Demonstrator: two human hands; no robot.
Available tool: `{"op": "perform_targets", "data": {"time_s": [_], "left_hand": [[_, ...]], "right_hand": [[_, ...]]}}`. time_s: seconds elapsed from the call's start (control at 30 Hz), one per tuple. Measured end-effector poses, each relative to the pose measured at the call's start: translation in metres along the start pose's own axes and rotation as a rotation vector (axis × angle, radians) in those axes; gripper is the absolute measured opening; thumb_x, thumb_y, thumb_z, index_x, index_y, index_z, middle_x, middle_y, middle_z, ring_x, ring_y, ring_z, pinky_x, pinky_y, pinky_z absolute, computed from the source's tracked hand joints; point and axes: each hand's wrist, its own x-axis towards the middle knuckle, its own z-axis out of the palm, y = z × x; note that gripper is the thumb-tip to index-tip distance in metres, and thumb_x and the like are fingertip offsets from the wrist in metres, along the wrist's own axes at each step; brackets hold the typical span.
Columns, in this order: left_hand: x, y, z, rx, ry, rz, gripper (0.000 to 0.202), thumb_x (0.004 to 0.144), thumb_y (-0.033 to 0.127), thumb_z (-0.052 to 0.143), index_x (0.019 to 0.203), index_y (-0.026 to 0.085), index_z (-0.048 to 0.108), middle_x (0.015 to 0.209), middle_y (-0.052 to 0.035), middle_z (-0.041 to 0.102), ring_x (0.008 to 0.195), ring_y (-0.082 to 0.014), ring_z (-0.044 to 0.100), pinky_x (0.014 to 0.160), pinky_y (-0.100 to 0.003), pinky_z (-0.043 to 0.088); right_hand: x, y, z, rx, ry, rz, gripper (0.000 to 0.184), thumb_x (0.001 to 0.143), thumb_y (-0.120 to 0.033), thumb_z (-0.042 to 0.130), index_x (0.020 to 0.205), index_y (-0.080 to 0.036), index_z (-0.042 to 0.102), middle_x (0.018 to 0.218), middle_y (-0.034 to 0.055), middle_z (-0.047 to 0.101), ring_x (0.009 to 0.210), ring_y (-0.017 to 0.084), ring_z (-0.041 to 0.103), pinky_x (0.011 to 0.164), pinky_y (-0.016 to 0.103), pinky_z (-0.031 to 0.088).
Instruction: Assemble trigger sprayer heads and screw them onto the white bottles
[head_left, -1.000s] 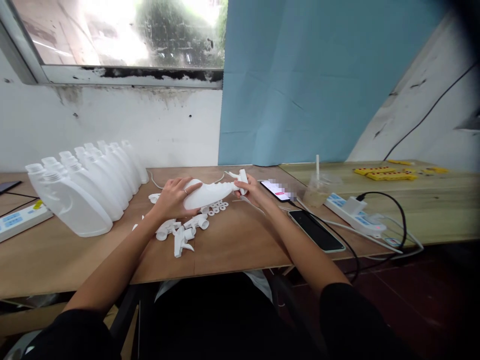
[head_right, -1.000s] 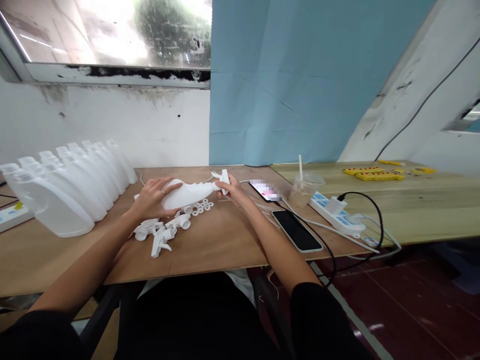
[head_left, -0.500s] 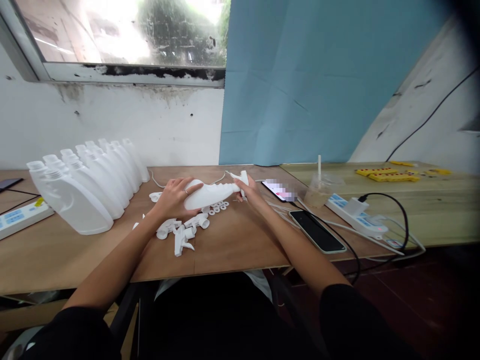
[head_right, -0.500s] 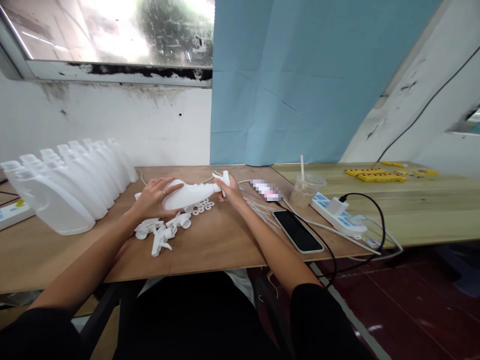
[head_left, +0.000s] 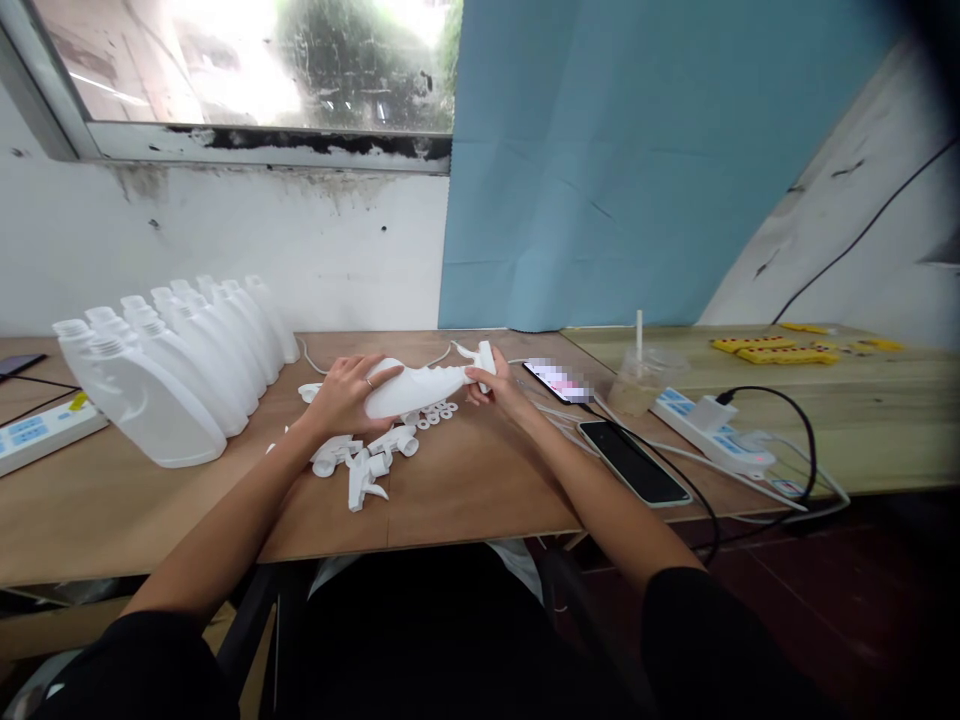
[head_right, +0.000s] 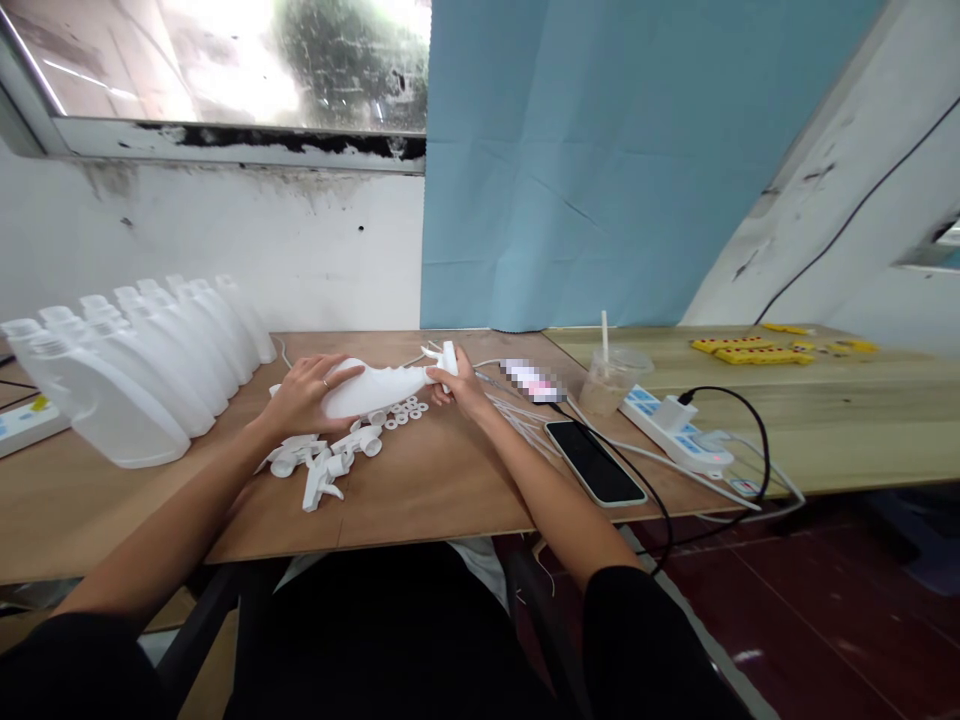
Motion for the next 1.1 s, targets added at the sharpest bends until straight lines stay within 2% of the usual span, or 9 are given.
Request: {"op": "perform_targets", "data": {"time_s": [0.13, 0.33, 0.43, 0.53, 0.63, 0.8, 0.9, 1.0, 1.1], "left_hand": [[0.000, 0.002, 0.002, 0.004, 0.012, 0.017, 0.068, 0.075, 0.052, 0.066, 0.135, 0.024, 0.050, 0.137, -0.0143, 0.049, 0.119, -0.0333, 0.048, 0.100, -0.048, 0.034], [0.000, 0.003, 0.002, -0.014, 0.013, 0.000, 0.068, 0.073, 0.049, 0.068, 0.135, 0.026, 0.050, 0.137, -0.0137, 0.049, 0.118, -0.0338, 0.048, 0.100, -0.050, 0.034], [0.001, 0.001, -0.001, -0.020, 0.011, -0.016, 0.068, 0.073, 0.050, 0.069, 0.134, 0.026, 0.050, 0.136, -0.0138, 0.050, 0.119, -0.0343, 0.048, 0.101, -0.051, 0.034], [0.003, 0.001, -0.004, -0.078, 0.041, -0.069, 0.070, 0.074, 0.051, 0.069, 0.136, 0.026, 0.048, 0.136, -0.0124, 0.051, 0.121, -0.0326, 0.049, 0.103, -0.049, 0.035], [0.004, 0.004, -0.007, -0.167, 0.068, -0.108, 0.071, 0.075, 0.051, 0.069, 0.137, 0.026, 0.046, 0.138, -0.0114, 0.050, 0.125, -0.0305, 0.048, 0.103, -0.046, 0.038], [0.004, 0.012, -0.007, -0.267, -0.016, -0.116, 0.071, 0.074, 0.051, 0.070, 0.137, 0.025, 0.048, 0.138, -0.0115, 0.050, 0.124, -0.0308, 0.050, 0.103, -0.046, 0.041], [0.003, 0.014, -0.005, -0.308, -0.037, -0.135, 0.072, 0.073, 0.051, 0.070, 0.137, 0.026, 0.048, 0.138, -0.0110, 0.050, 0.123, -0.0312, 0.051, 0.103, -0.046, 0.042], [0.003, 0.014, -0.004, -0.304, -0.030, -0.116, 0.073, 0.071, 0.048, 0.072, 0.137, 0.026, 0.048, 0.138, -0.0109, 0.051, 0.123, -0.0312, 0.051, 0.103, -0.047, 0.042], [0.003, 0.014, -0.004, -0.255, 0.009, -0.097, 0.073, 0.071, 0.049, 0.072, 0.136, 0.024, 0.049, 0.138, -0.0121, 0.050, 0.124, -0.0319, 0.050, 0.104, -0.048, 0.040]], "right_hand": [[0.000, 0.003, 0.007, 0.025, 0.096, 0.012, 0.042, 0.069, -0.038, 0.071, 0.092, -0.026, 0.038, 0.051, -0.0105, 0.053, 0.031, 0.003, 0.022, 0.033, 0.020, 0.025], [0.002, 0.006, 0.009, 0.021, 0.184, 0.012, 0.045, 0.067, -0.039, 0.075, 0.092, -0.027, 0.040, 0.054, -0.0099, 0.053, 0.034, 0.005, 0.033, 0.032, 0.018, 0.026], [0.002, 0.003, 0.004, 0.047, 0.070, 0.035, 0.046, 0.069, -0.045, 0.075, 0.096, -0.026, 0.043, 0.058, -0.0086, 0.056, 0.035, 0.006, 0.038, 0.037, 0.022, 0.038], [-0.001, -0.005, 0.000, 0.117, -0.109, 0.050, 0.051, 0.067, -0.046, 0.076, 0.105, -0.024, 0.049, 0.069, -0.0042, 0.062, 0.051, 0.013, 0.056, 0.051, 0.032, 0.053], [-0.004, -0.012, 0.002, 0.153, -0.192, 0.022, 0.056, 0.063, -0.038, 0.079, 0.111, -0.025, 0.053, 0.088, 0.0005, 0.066, 0.066, 0.017, 0.061, 0.055, 0.033, 0.054], [-0.004, -0.011, 0.011, 0.112, -0.023, -0.047, 0.056, 0.064, -0.036, 0.077, 0.116, -0.026, 0.057, 0.104, 0.0043, 0.067, 0.082, 0.019, 0.061, 0.049, 0.025, 0.047], [-0.003, -0.006, 0.012, 0.063, 0.076, -0.073, 0.054, 0.059, -0.037, 0.079, 0.109, -0.023, 0.061, 0.096, 0.0042, 0.068, 0.091, 0.021, 0.061, 0.062, 0.027, 0.050], [-0.002, -0.003, 0.011, 0.047, 0.057, -0.077, 0.054, 0.057, -0.042, 0.080, 0.104, -0.023, 0.063, 0.093, 0.0046, 0.068, 0.101, 0.024, 0.060, 0.082, 0.033, 0.051], [-0.002, -0.002, 0.009, 0.067, 0.011, -0.087, 0.053, 0.059, -0.045, 0.080, 0.104, -0.025, 0.062, 0.099, 0.0041, 0.068, 0.109, 0.024, 0.058, 0.090, 0.036, 0.048]]}}
